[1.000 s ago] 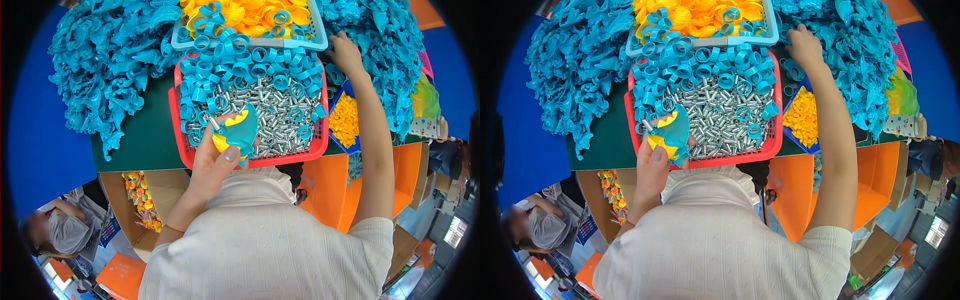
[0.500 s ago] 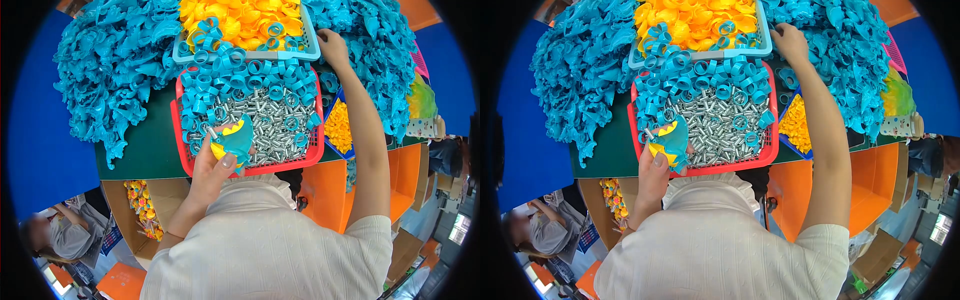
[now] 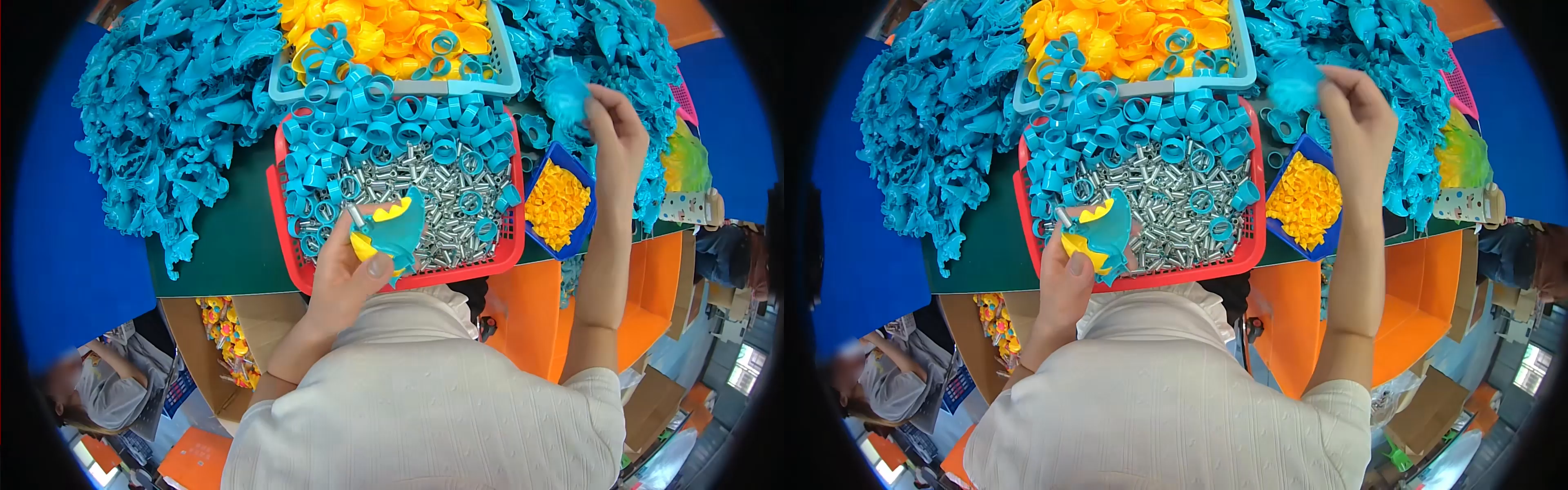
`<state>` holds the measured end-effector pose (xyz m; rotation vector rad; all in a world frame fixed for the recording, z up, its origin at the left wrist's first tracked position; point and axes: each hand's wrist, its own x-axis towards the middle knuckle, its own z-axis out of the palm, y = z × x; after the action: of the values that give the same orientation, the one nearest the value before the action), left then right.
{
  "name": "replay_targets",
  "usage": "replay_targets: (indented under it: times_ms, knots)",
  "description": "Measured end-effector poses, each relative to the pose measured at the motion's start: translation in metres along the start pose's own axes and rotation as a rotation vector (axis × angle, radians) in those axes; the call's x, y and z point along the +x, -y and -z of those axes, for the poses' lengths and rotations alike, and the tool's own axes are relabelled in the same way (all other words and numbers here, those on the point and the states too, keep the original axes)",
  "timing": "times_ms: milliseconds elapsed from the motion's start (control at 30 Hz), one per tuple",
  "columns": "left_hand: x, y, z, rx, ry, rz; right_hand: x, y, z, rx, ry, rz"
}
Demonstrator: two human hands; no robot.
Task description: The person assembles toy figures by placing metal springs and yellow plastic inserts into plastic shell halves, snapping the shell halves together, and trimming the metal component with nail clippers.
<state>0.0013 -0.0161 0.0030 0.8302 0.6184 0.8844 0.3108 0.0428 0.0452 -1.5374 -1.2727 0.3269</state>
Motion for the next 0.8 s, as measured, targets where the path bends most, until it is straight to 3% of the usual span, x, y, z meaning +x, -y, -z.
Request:
replay_targets:
  times_ms: [67,167,200,233,333,433,500,600,633,733,800]
  knots:
    - [0.006,0.005,-0.001,0.095,0.009,-0.146,-0.03,0.025,-0.01,0.217,0.181,0.011]
    - [0.009,-0.005,-0.007,0.15,0.059,-0.264,-0.052,0.042,-0.025,0.159,0.467,0.057]
    - [0.01,-0.006,-0.008,0.322,0.012,-0.323,-0.055,0.044,-0.026,0.174,0.569,0.026]
    - [0.008,-0.008,-0.008,0.326,-0.001,-0.312,-0.058,0.047,-0.028,0.189,0.671,-0.002]
    - [0.001,-0.012,-0.01,-0.053,0.075,-0.056,-0.061,0.054,-0.04,0.262,0.884,-0.016]
    - [-0.005,-0.007,-0.003,-0.104,-0.007,-0.027,-0.069,0.066,-0.055,0.439,0.75,-0.198]
    - [-0.008,-0.007,0.002,-0.219,-0.067,0.024,-0.071,0.06,-0.06,0.502,0.749,-0.141]
    - [0.0,-0.004,0.009,-0.495,0.14,-0.088,-0.092,0.05,-0.08,0.615,0.497,0.258]
    - [0.0,-0.002,0.008,-0.496,0.133,-0.094,-0.098,0.045,-0.084,0.539,0.547,0.31]
    - [-0.001,0.002,0.006,-0.593,0.109,-0.052,-0.114,0.046,-0.094,0.533,0.55,0.329]
    - [-0.004,0.0,-0.001,-0.608,0.031,-0.038,-0.119,0.048,-0.095,0.665,0.51,0.171]
